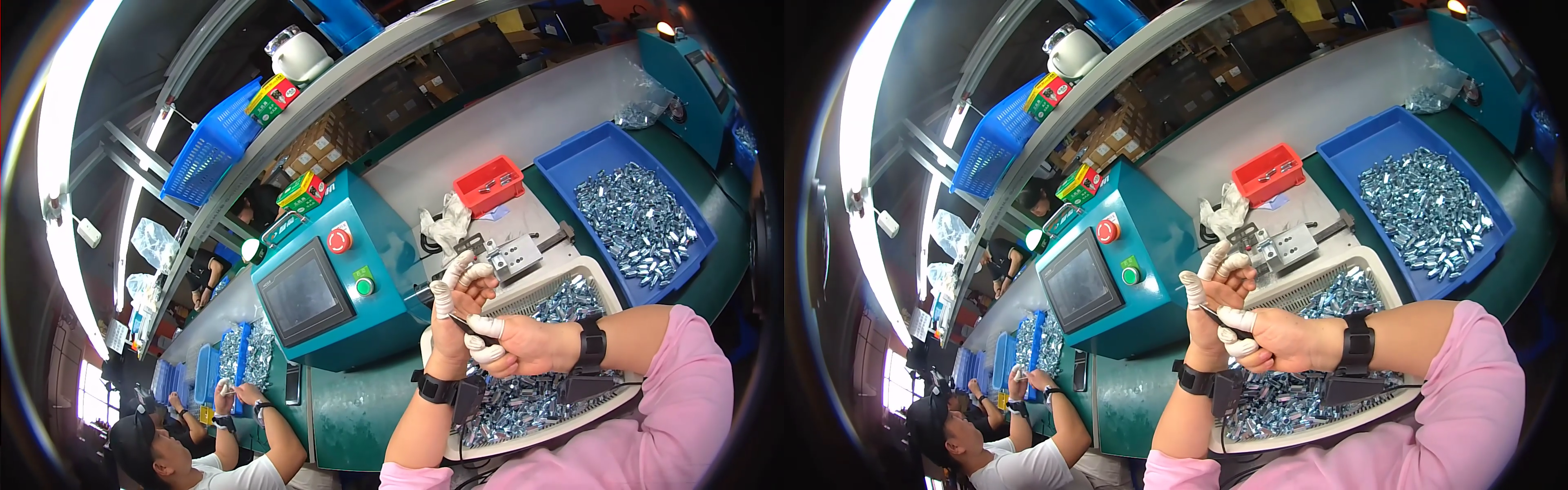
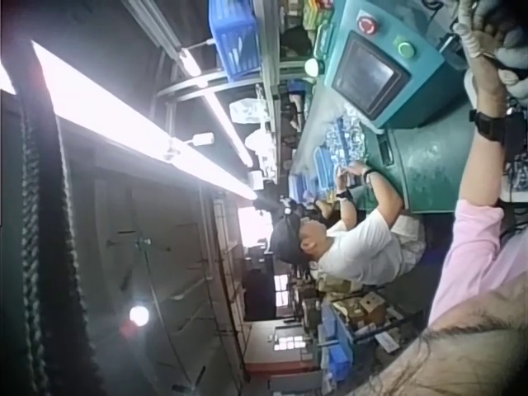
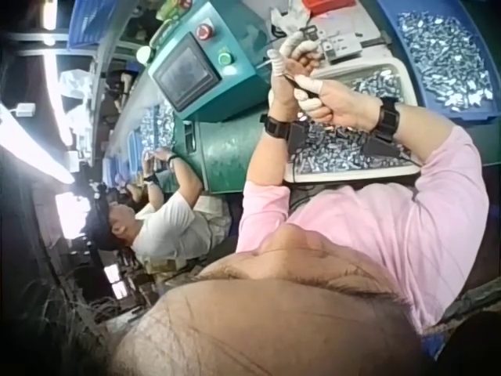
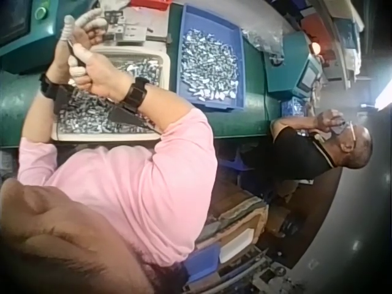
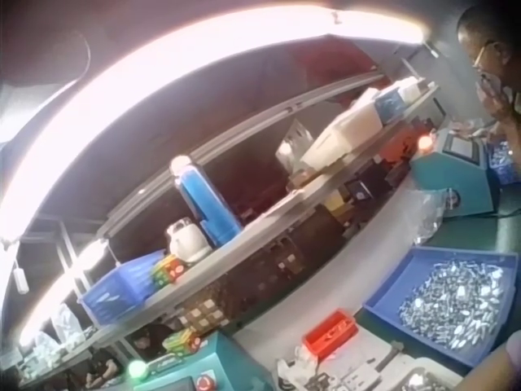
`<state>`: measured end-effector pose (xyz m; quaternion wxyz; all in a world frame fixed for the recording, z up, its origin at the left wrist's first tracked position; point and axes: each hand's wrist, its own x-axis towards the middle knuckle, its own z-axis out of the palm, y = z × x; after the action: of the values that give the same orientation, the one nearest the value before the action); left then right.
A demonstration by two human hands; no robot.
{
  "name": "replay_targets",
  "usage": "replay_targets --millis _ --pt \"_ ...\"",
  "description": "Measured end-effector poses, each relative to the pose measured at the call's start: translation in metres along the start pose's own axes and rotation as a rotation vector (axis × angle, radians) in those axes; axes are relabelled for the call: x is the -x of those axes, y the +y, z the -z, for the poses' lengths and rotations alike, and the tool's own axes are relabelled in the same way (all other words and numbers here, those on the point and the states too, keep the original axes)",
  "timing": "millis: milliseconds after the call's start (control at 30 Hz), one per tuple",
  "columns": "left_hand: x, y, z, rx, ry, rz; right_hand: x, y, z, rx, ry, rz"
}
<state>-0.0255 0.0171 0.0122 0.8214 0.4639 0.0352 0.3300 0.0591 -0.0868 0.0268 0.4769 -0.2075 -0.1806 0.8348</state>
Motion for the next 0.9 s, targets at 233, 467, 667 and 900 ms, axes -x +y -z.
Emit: replay_targets --millis 233,467,667,900 --pt "0.002 0.004 -0.001 0.097 0.027 0.031 0.002 -0.002 0.003 0.082 -0.059 0.192" --pt "0.002 -0.005 0.001 -0.398 0.091 0.049 0.002 -0.020 0.004 0.736 0.312 0.908" --pt "0.007 -0.002 -0.015 -0.263 0.189 0.217 -0.012 -0.035 0.028 1.512 0.575 1.299" --pt "0.008 0.005 -0.015 -0.147 0.027 0.374 0.003 -0.047 0.015 0.662 0.304 0.423"
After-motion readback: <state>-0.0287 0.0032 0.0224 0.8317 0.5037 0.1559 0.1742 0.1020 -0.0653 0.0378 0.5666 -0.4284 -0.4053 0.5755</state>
